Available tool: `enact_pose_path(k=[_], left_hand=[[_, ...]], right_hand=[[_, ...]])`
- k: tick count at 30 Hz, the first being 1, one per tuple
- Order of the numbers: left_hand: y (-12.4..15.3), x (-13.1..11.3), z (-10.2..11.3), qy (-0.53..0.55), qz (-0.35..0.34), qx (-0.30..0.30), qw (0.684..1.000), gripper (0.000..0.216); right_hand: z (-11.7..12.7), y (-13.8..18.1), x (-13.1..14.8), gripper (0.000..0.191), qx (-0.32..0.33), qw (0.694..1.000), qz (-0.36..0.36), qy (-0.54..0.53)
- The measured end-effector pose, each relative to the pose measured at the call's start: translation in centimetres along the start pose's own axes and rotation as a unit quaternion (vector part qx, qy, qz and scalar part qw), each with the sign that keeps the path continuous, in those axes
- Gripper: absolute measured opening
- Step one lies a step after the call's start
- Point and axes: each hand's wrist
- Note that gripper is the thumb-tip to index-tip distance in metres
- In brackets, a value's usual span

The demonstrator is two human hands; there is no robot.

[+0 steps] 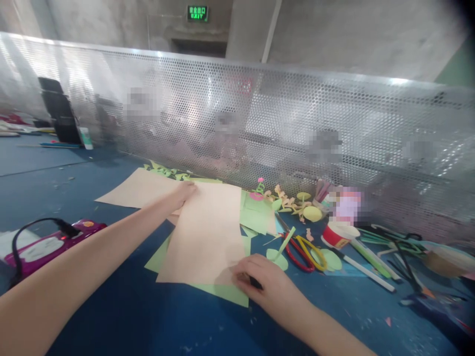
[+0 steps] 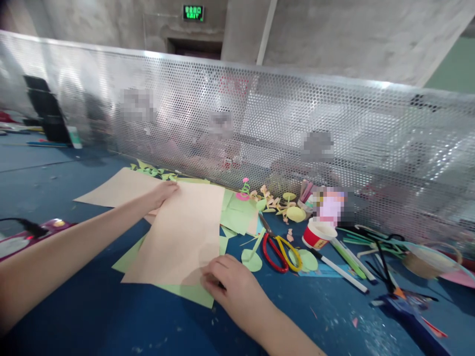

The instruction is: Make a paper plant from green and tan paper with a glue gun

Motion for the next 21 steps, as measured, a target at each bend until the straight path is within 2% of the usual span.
enact_pose_path(k=[5,7,11,15,21], left_hand=[[1.5,-1.5,1.0,-0.097,-0.07,-0.055,0.991,0.055],[2.0,-2.0,1.1,-0.141,-0.104,-0.044,0.984,0.049],[2.8,-2.9,0.7,-0.206,-0.148,0.037,0.967,0.029],[4.1,-3.9,0.4,-0.246,-0.17,0.115,0.947,0.03],[8.7,-6.2,0.2,-0.271,-0.22,0.286,0.892,0.021]], right_hand=[[0.5,0.2,-0.2,0.013,0.027,0.999,0.021,0.005],[0.6,0.3,-0.3,0.013,0.03,0.999,0.02,0.002],[0.5,0.5,-0.5,0.012,0.032,0.999,0.016,-0.005],[0.5,0.6,-0.6,0.013,0.03,0.999,0.022,-0.005],[0.5,0.9,-0.8,0.012,0.023,0.999,0.027,-0.009]])
Point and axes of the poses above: each hand's wrist, its own y-axis away from the middle knuckle, its own z-axis out of the back of the hand, x = y × z, and after that the axes turned 2 degrees about y, right-handed
